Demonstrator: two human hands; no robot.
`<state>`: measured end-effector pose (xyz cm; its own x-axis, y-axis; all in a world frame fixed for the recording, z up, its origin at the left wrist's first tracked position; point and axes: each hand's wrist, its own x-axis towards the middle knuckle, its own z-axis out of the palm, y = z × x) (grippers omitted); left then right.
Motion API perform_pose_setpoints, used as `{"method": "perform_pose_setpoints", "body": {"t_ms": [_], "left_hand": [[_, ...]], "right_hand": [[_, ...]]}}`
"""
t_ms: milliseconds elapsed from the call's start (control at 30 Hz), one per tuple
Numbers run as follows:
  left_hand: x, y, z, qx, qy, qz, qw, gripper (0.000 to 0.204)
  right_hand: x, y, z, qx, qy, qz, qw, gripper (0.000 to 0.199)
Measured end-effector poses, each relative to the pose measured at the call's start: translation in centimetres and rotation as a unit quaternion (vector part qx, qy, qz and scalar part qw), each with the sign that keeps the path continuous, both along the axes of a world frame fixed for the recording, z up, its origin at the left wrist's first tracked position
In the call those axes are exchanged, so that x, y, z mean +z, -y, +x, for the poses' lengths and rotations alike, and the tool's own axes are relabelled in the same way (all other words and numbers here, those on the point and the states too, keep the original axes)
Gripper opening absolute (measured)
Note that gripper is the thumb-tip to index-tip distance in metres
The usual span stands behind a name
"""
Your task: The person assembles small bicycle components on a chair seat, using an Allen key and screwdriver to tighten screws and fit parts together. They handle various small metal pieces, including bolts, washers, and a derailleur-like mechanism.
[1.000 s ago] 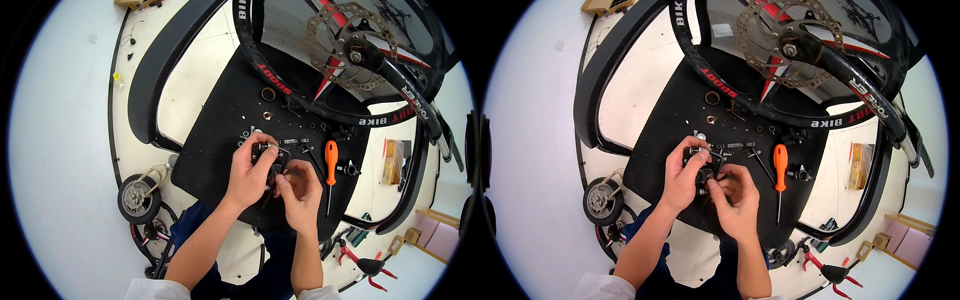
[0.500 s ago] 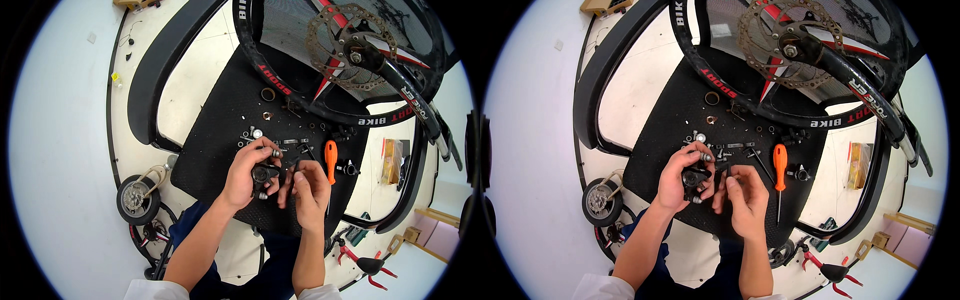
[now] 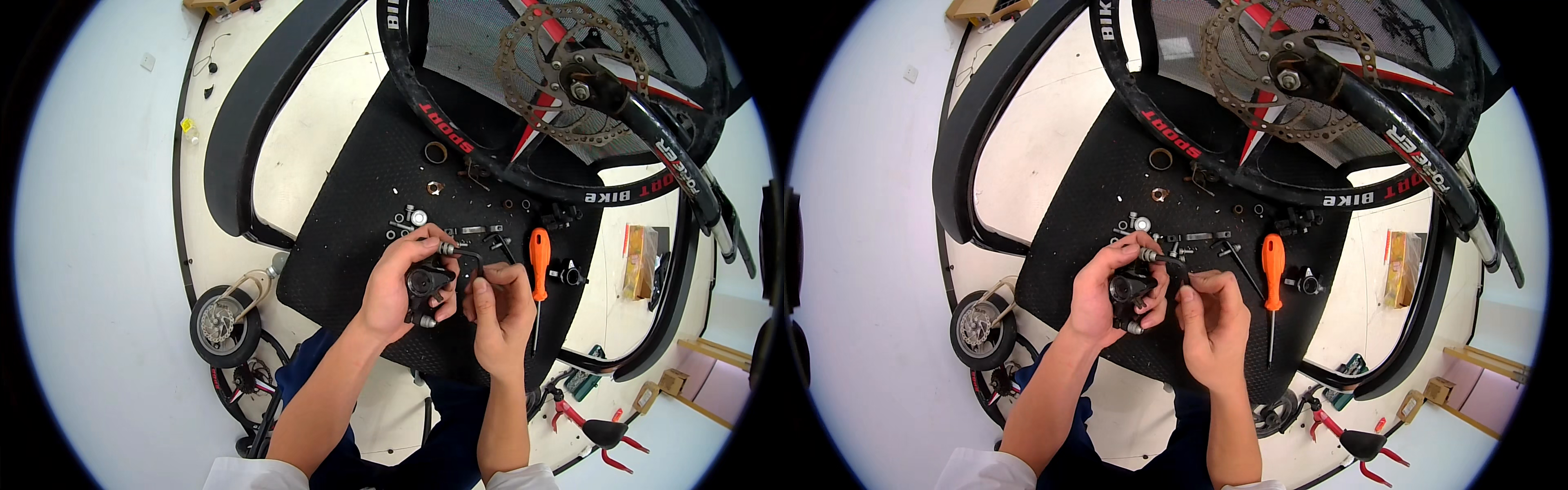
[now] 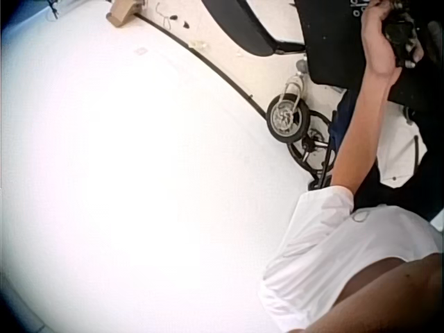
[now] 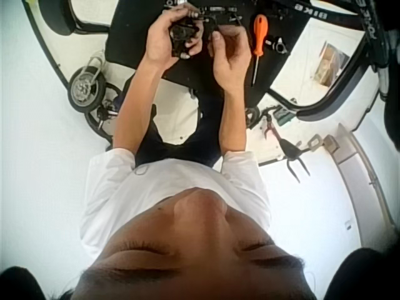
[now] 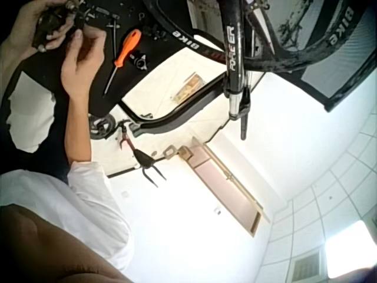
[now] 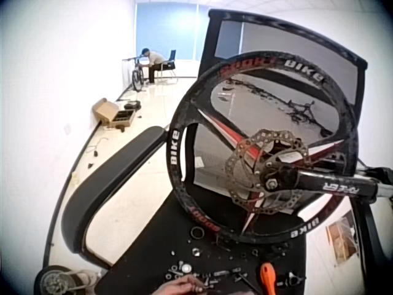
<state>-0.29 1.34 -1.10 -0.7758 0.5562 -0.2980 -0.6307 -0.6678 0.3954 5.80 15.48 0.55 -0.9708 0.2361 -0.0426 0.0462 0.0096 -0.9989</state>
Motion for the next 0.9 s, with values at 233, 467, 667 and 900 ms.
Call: {"method": "perform_pose_setpoints", "body": {"t_ms": [233,467,667,900], "left_hand": [[0.9,-0.5,0.2,0.026,-0.094,-0.230,0.968,0.012],[0.3,0.2,0.0,0.068,-0.378,-0.480,0.788,0.011],[-0.2,0.4,-0.2,0.075,-0.452,-0.498,0.736,0.014],[0.4,0.1,-0.2,0.021,-0.315,-0.463,0.828,0.008]], "right_hand": [[0.3,-0.4,-0.2,0.014,0.118,-0.199,0.973,0.011],[1.2,0.0,-0.5,0.000,0.190,-0.263,0.946,0.012],[1.5,-1.7,-0.7,0.032,0.245,-0.359,0.900,0.012],[2.6,-1.8,0.3,0.054,0.133,-0.099,0.985,0.014]]}}
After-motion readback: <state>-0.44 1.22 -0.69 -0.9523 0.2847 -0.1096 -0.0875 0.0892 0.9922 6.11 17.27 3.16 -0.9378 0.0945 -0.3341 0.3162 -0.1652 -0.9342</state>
